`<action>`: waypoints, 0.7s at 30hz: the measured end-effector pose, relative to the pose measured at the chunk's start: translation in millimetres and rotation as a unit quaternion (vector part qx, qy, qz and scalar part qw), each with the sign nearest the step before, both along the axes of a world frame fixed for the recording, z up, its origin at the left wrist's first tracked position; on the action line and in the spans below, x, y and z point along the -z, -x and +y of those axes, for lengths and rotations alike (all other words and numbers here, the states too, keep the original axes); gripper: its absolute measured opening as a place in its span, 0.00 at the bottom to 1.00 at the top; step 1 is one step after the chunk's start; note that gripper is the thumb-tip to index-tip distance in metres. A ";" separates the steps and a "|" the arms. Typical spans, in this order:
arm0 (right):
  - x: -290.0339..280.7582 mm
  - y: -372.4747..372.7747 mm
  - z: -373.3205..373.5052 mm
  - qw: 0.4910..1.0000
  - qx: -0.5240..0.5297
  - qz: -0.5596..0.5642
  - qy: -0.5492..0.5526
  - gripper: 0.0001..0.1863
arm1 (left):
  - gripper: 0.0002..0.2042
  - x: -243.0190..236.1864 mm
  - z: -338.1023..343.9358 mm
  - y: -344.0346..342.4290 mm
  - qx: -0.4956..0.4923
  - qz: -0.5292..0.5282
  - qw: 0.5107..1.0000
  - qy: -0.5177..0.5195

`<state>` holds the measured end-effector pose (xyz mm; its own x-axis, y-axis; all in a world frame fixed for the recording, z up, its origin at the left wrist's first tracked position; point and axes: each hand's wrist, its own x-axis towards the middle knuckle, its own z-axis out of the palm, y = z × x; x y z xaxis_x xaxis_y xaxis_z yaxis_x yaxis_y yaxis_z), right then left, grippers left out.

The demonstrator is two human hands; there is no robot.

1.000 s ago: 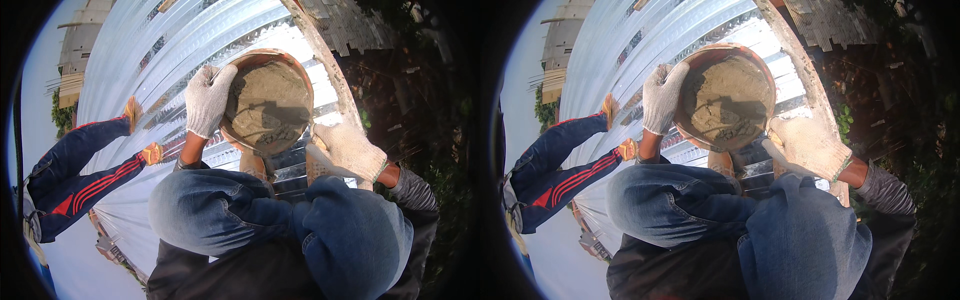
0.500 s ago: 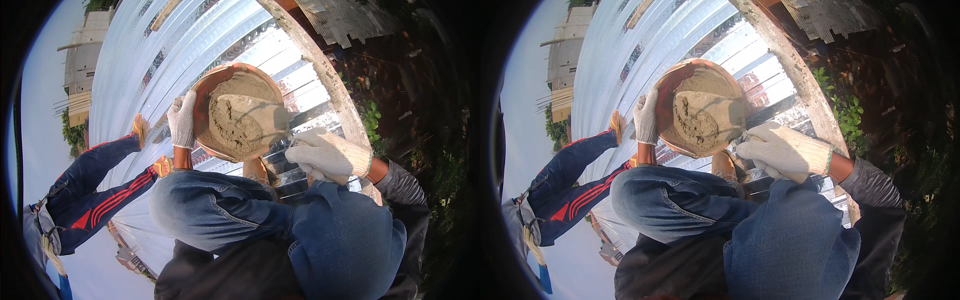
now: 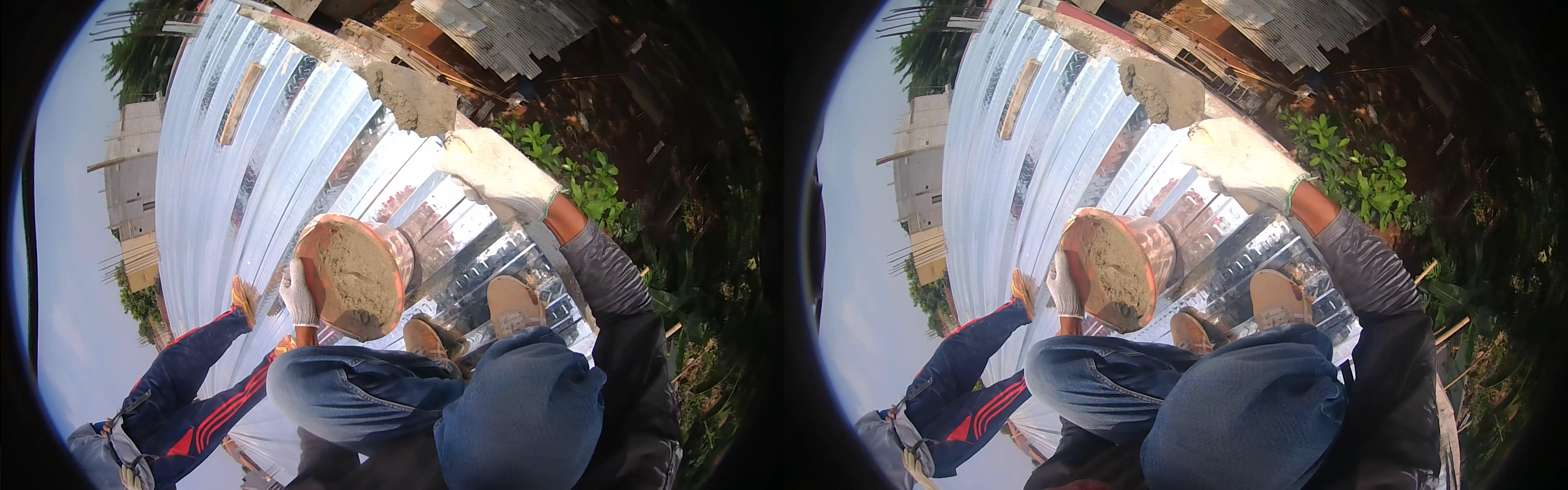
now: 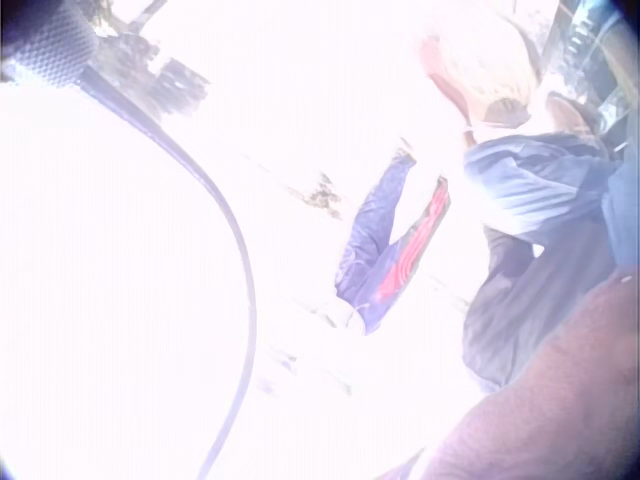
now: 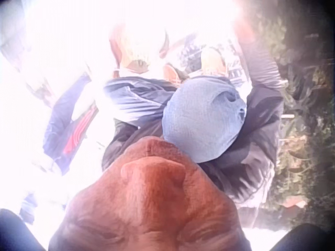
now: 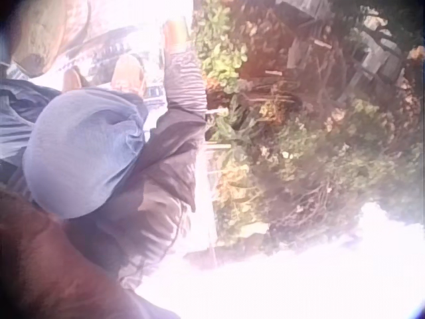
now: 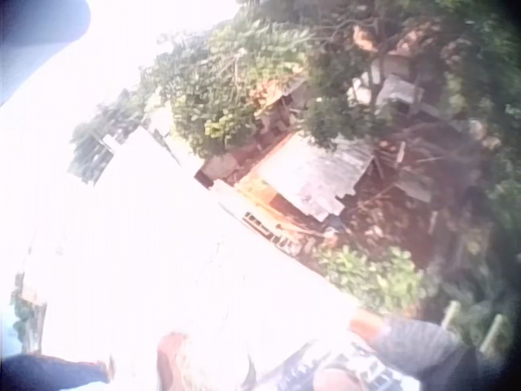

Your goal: The person scoops cement from a bucket with a trowel and applies it to the edge of a corrugated metal roof. The person repeats this process, smoothing the cement along the roof edge.

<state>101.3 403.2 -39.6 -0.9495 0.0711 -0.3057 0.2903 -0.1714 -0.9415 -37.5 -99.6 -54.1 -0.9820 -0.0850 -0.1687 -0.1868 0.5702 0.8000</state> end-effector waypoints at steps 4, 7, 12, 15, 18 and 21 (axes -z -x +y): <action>83.2 93.9 10.9 0.943 -0.023 0.015 -0.332 0.17 | 0.19 0.0 -2.6 0.6 0.013 0.013 0.999 0.031; 88.2 137.6 -15.6 0.907 -0.084 -0.052 -0.410 0.15 | 0.19 -1.8 1.9 -4.7 -0.006 0.015 1.000 -0.002; 143.2 133.7 -85.3 0.820 0.097 0.115 -0.553 0.15 | 0.17 0.9 1.4 -0.8 0.002 -0.007 1.000 -0.012; 114.9 116.5 -91.6 0.856 0.099 0.037 -0.505 0.14 | 0.17 10.0 6.2 -0.3 0.000 -0.032 0.999 -0.026; 100.5 100.1 -89.6 0.866 0.101 0.057 -0.486 0.15 | 0.17 1.2 1.8 -1.0 0.012 -0.007 1.000 0.009; 94.0 94.3 -79.4 0.882 0.085 0.067 -0.459 0.17 | 0.17 -3.2 -10.4 -1.7 -0.003 0.000 1.000 0.004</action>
